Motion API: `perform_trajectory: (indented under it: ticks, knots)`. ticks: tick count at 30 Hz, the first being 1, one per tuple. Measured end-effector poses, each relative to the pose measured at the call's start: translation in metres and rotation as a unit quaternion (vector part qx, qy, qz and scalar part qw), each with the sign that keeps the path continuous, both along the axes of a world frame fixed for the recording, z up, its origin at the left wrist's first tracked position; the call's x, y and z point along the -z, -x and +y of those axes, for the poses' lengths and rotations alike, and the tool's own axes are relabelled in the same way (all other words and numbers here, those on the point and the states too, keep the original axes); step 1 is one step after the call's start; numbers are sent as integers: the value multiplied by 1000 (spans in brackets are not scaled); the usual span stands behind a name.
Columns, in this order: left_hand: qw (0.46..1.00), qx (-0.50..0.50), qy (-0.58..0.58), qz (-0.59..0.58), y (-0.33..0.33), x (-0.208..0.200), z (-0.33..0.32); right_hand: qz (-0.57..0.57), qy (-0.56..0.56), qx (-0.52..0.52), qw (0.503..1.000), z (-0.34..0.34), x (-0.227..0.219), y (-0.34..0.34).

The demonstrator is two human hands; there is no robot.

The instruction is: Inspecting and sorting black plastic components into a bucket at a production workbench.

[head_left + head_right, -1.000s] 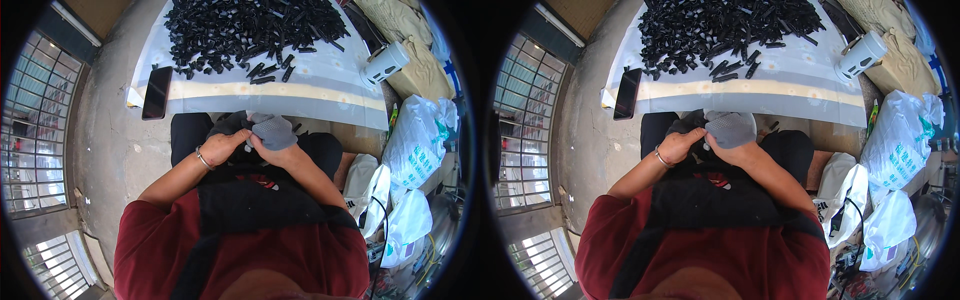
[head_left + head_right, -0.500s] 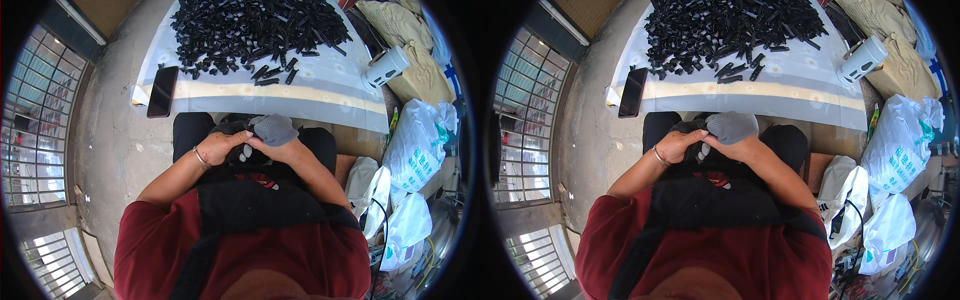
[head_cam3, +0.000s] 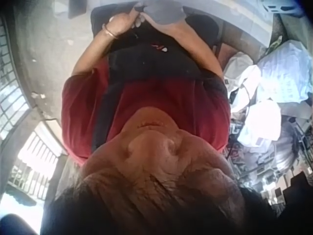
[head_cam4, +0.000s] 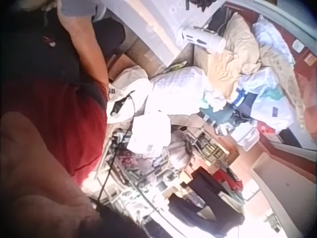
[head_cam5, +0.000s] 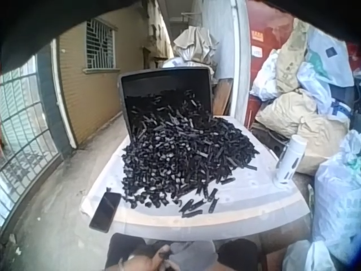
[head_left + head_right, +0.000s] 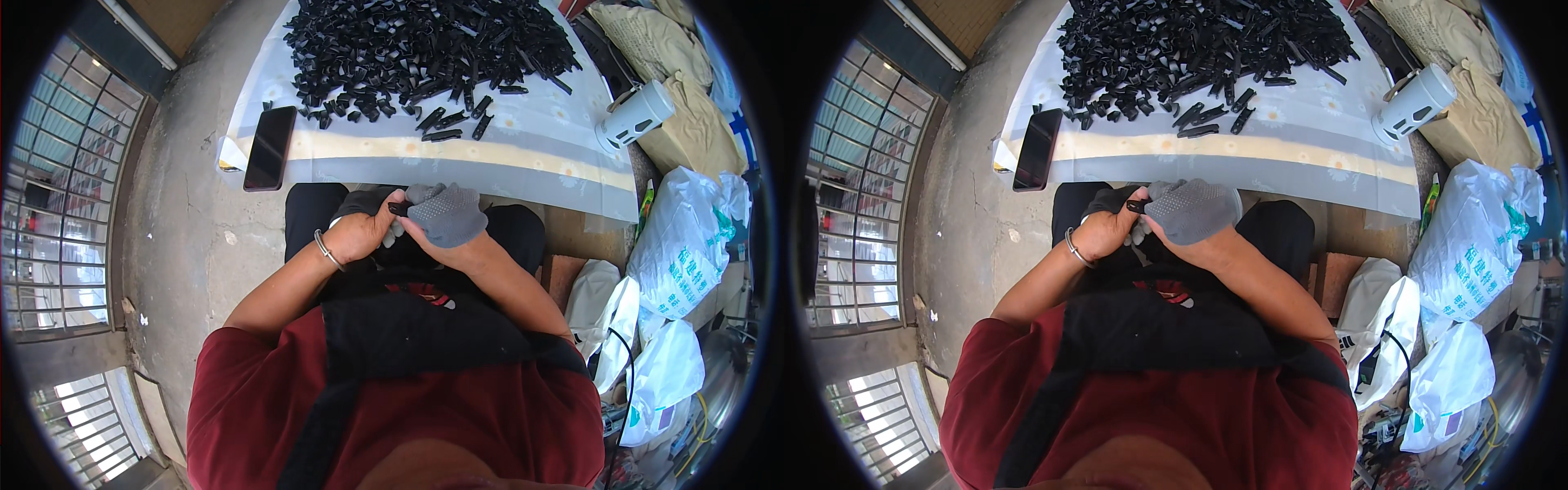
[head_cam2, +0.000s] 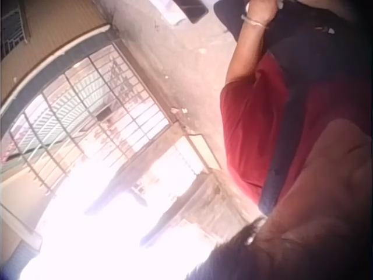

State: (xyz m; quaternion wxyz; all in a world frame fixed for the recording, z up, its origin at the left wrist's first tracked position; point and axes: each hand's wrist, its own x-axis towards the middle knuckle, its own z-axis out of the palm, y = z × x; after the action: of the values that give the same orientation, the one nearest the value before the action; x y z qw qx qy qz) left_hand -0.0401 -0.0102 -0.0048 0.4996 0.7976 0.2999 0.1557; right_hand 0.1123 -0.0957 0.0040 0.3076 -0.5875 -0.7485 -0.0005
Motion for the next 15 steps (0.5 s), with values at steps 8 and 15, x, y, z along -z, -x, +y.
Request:
perform_trajectory:
  ticks: [8,15]
  knots:
    - [967,-73,234,-72,0,3,4,70,46,23,996,-16,-8,-14]
    - [998,-35,29,-47,-3,4,6,-9,38,41,998,-13,-9,-11]
